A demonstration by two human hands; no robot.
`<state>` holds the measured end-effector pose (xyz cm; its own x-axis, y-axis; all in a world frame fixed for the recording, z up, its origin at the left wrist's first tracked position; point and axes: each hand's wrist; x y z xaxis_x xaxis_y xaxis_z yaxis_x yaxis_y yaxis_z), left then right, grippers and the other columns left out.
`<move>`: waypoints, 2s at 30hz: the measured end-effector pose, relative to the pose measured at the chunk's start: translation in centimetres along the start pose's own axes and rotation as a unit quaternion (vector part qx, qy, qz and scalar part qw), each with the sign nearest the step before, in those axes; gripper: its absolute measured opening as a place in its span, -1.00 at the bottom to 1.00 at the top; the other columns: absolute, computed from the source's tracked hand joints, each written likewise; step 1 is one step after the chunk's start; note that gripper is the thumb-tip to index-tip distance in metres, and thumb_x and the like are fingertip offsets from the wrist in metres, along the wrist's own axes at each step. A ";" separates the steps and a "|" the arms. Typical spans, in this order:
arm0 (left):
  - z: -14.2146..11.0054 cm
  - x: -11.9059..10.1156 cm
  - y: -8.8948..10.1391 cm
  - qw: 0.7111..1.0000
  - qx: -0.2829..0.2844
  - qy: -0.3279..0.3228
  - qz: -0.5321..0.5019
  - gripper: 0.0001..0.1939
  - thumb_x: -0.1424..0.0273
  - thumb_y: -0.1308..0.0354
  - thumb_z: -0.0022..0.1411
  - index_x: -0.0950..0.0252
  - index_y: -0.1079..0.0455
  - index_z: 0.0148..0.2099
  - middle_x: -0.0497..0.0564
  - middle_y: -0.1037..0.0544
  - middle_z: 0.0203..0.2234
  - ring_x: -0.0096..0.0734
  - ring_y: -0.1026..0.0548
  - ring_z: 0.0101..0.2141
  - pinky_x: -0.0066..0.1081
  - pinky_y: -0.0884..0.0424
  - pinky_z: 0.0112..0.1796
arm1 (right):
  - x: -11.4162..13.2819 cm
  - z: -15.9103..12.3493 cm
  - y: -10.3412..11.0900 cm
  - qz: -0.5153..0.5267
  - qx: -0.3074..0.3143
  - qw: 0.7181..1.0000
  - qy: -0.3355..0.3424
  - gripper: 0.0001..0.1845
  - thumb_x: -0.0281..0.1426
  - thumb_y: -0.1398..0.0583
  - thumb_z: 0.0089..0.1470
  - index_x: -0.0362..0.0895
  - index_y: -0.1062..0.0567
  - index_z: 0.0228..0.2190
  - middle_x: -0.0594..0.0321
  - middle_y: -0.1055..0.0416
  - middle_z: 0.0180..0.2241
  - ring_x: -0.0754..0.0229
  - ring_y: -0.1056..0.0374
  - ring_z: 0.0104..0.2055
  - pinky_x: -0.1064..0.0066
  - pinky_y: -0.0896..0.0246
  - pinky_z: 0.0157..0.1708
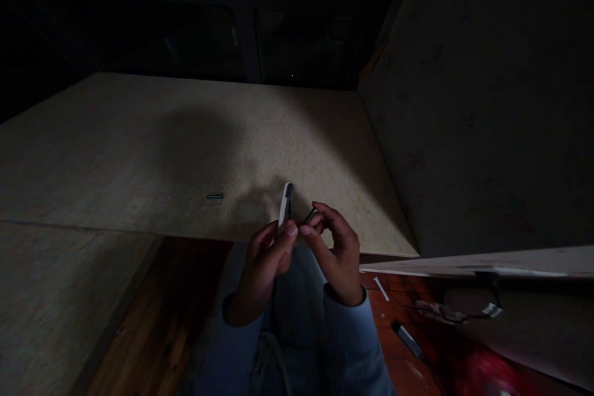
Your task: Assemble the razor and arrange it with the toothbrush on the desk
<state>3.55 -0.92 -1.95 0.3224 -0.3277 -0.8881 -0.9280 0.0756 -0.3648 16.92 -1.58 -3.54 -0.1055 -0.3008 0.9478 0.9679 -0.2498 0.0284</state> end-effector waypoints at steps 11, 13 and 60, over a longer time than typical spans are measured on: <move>0.5 0.1 0.6 0.999 0.010 0.039 -0.010 -0.53 0.03 -0.37 0.05 0.31 -0.30 -0.45 -0.26 -0.15 -0.75 -0.74 0.04 -0.75 -0.58 0.12 -0.71 | -1.0 0.2 0.2 -0.091 0.033 0.991 0.088 -0.62 -0.40 -0.35 0.13 -0.01 -0.50 -0.01 0.32 -0.46 -0.34 0.26 -0.39 -0.36 0.39 -0.39 -0.31; 0.6 0.1 0.6 0.999 0.009 0.038 -0.015 -0.55 0.06 -0.37 0.05 0.30 -0.29 -0.46 -0.27 -0.15 -0.75 -0.74 0.04 -0.76 -0.59 0.11 -0.71 | -1.3 0.1 0.1 -0.087 0.026 0.993 0.081 -0.63 -0.39 -0.36 0.12 -0.02 -0.49 -0.03 0.33 -0.47 -0.35 0.26 -0.40 -0.37 0.40 -0.40 -0.30; 0.2 0.2 0.7 0.999 0.043 0.021 0.006 -0.37 -0.23 -0.22 0.07 0.31 -0.38 -0.38 -0.21 -0.19 -0.71 -0.68 0.00 -0.70 -0.54 0.09 -0.66 | -1.0 0.0 1.0 0.138 0.099 0.984 -0.051 -0.59 -0.28 -0.43 0.00 0.03 -0.64 -0.07 0.34 -0.43 -0.44 0.25 -0.36 -0.38 0.39 -0.35 -0.28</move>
<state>3.02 -0.80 -2.43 0.3022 -0.3659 -0.8802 -0.9113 0.1600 -0.3794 17.97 -1.56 -4.49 0.1814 -0.2349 0.9549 0.9830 0.0162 -0.1828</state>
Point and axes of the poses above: each hand's wrist, its own z-axis towards the middle knuckle, its own y-axis out of the back of the hand, x = y × z
